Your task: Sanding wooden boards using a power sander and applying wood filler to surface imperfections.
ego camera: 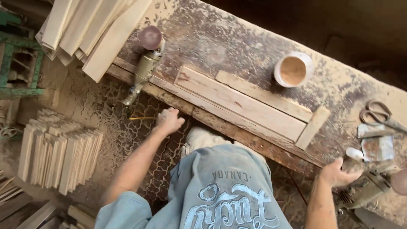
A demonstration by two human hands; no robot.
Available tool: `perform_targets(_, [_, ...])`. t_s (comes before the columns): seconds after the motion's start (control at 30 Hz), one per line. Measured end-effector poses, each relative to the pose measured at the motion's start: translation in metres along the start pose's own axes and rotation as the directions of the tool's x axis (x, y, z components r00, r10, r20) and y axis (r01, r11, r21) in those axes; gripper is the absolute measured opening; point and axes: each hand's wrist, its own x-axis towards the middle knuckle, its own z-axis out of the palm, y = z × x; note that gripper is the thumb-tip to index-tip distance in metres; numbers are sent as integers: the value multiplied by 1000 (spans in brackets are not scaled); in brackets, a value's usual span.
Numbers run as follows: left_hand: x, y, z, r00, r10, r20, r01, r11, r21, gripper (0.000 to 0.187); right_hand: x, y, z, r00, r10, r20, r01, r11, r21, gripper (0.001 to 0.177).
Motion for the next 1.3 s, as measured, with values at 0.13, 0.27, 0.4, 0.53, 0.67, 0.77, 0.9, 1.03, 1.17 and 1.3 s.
perform_targets(0.13, [50, -64, -59, 969, -161, -185, 154, 987, -56, 58, -87, -65, -12, 997, 48, 64, -45, 997, -59, 20])
perform_targets(0.27, [121, -124, -82, 888, -181, -423, 104, 974, -199, 73, -177, -78, -11, 943, 155, 295, -130, 986, -105, 32])
perform_targets(0.4, [175, -140, -90, 876, -72, -477, 52, 997, -55, 63, -252, -205, 3, 712, 543, 445, -561, 821, -103, 38])
perform_targets(0.53, [168, -119, -120, 936, -224, -271, 128, 935, -331, 81, -299, -255, 47, 447, 479, 756, -259, 878, -403, 47])
perform_targets(0.67, [132, -100, -173, 975, -222, 0, 158, 695, -701, 62, -321, -308, 95, 63, 105, 992, -22, 994, -103, 56])
perform_targets(0.77, [79, -87, -178, 994, -108, -1, 61, 570, -820, 52, -321, -377, 111, -233, -46, 971, 132, 988, 78, 71])
perform_targets(0.9, [27, -68, -145, 800, 412, -437, -400, -177, -899, 43, -333, -430, 113, -473, 21, 881, 92, 995, 25, 95])
perform_targets(1.03, [4, -43, -103, 810, 355, -467, -123, -676, -727, 83, -356, -406, 93, -423, -194, 885, -117, 980, 159, 63])
perform_targets(1.17, [-31, -9, -74, 807, 184, -561, -242, -763, -600, 99, -318, -428, 64, -439, -219, 871, -117, 975, 187, 40])
perform_targets(1.3, [-89, 47, -85, 864, -34, -502, -416, -608, -676, 95, -294, -351, 73, -487, -54, 872, 244, 950, 195, 58])
